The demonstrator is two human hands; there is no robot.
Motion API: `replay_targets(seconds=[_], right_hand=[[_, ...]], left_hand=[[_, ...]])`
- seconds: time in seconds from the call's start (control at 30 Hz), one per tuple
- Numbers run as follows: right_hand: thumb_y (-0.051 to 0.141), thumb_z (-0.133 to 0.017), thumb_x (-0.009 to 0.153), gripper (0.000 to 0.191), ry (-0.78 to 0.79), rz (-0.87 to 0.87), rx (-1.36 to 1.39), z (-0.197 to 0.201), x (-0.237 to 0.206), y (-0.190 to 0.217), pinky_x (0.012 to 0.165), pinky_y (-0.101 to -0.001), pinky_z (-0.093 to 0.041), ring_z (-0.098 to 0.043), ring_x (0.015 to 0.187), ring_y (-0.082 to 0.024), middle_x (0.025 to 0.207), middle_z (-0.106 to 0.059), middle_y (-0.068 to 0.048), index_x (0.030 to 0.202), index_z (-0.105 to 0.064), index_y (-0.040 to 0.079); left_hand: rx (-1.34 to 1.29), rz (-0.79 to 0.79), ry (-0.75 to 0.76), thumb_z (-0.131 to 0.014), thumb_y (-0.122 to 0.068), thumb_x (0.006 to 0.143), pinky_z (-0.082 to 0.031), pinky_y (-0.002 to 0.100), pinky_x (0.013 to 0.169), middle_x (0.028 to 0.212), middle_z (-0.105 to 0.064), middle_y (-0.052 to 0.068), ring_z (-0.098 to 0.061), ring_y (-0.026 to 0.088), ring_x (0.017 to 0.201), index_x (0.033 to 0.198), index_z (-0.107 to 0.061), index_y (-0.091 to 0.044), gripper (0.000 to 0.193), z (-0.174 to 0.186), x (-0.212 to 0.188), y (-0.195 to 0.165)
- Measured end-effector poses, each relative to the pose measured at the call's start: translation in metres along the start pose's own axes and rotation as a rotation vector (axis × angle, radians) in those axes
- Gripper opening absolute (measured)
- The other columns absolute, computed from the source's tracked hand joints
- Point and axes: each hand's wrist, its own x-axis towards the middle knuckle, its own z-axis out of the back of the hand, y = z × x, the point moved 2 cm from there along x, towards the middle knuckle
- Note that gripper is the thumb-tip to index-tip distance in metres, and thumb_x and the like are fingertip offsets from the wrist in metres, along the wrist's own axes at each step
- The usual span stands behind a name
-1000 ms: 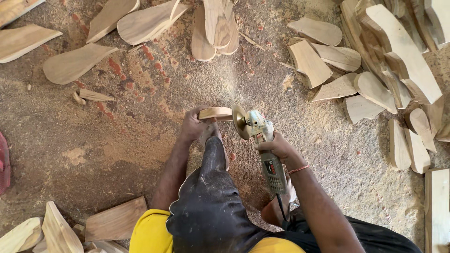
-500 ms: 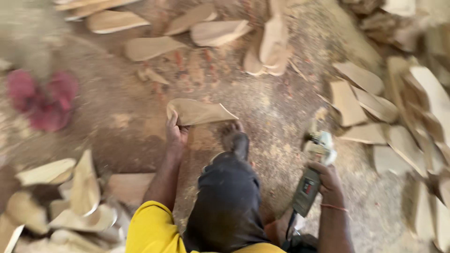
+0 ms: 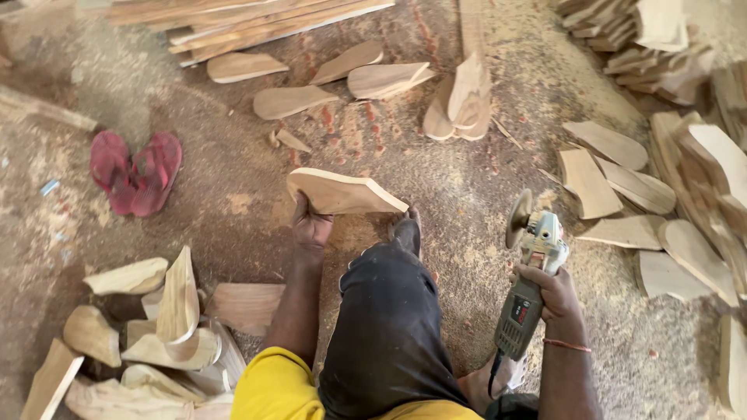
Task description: The person sits on the floor of a woodworking shop surrounded by piles of carved wooden pieces and uses an angle grinder to sand and smooth the edges of small wooden components one at a time, picking each piece from the floor, grinding its surfaces, and setting it back down among the pile.
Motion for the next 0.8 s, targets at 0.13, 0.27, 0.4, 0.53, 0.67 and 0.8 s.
replay_targets(seconds=[0.13, 0.27, 0.4, 0.53, 0.67, 0.8], right_hand=[[0.002, -0.075, 0.081, 0.033, -0.041, -0.015, -0.027, 0.012, -0.003, -0.007, 0.061, -0.034, -0.061, -0.071, 0.071, -0.023, 0.089, -0.071, -0.014, 0.111, -0.065, -0.006], [0.0, -0.068, 0.092, 0.021, -0.057, 0.016, -0.044, 0.026, 0.0, -0.007, 0.067, -0.0345, -0.059, -0.069, 0.081, -0.023, 0.099, -0.067, -0.016, 0.112, -0.062, -0.004], [-0.015, -0.041, 0.079, 0.069, 0.385, 0.339, -0.366, 0.025, 0.001, 0.012, 0.111, -0.0418, -0.046, -0.055, 0.129, -0.03, 0.14, -0.055, -0.02, 0.147, -0.045, -0.005], [-0.011, -0.047, 0.085, 0.06, 0.238, 0.052, -0.176, -0.014, 0.077, 0.025, 0.105, -0.0424, -0.048, -0.058, 0.123, -0.03, 0.134, -0.057, -0.019, 0.144, -0.046, -0.003], [-0.006, -0.052, 0.092, 0.051, 0.258, 0.019, -0.181, -0.051, 0.111, 0.026, 0.098, -0.043, -0.05, -0.061, 0.116, -0.03, 0.127, -0.06, -0.018, 0.142, -0.047, -0.001], [-0.002, -0.057, 0.098, 0.043, 0.269, 0.003, -0.17, -0.079, 0.104, 0.024, 0.092, -0.0436, -0.053, -0.064, 0.11, -0.03, 0.121, -0.062, -0.017, 0.139, -0.047, 0.001]], left_hand=[[0.096, 0.038, -0.254, -0.061, -0.032, 0.105, -0.054, 0.051, 0.109, 0.137, -0.067, 0.013, -0.062, 0.029, 0.129, 0.144, -0.056, -0.009, 0.047, -0.002, -0.006, 0.018], [0.542, -0.073, -0.106, -0.058, -0.034, 0.107, -0.055, 0.049, 0.1, 0.137, -0.065, 0.015, -0.063, 0.03, 0.124, 0.142, -0.056, -0.003, 0.047, 0.002, -0.005, -0.008], [0.645, -0.374, -0.6, -0.068, -0.028, 0.095, -0.061, 0.051, 0.089, 0.132, -0.06, 0.012, -0.064, 0.029, 0.115, 0.14, -0.051, -0.013, 0.051, 0.023, -0.027, -0.101], [0.408, -0.811, -0.57, -0.068, -0.025, 0.097, -0.06, 0.05, 0.092, 0.133, -0.056, 0.01, -0.061, 0.027, 0.118, 0.143, -0.048, -0.015, 0.051, 0.039, -0.101, -0.208], [0.1, -0.879, -0.829, -0.056, -0.026, 0.1, -0.064, 0.044, 0.076, 0.124, -0.056, 0.016, -0.065, 0.028, 0.096, 0.137, -0.04, -0.014, 0.042, 0.07, -0.191, -0.253], [0.685, -0.637, -0.376, -0.039, -0.057, 0.121, -0.045, 0.027, 0.035, 0.058, -0.061, 0.007, -0.056, 0.017, 0.043, 0.081, -0.064, 0.002, 0.076, 0.103, -0.249, -0.173]])
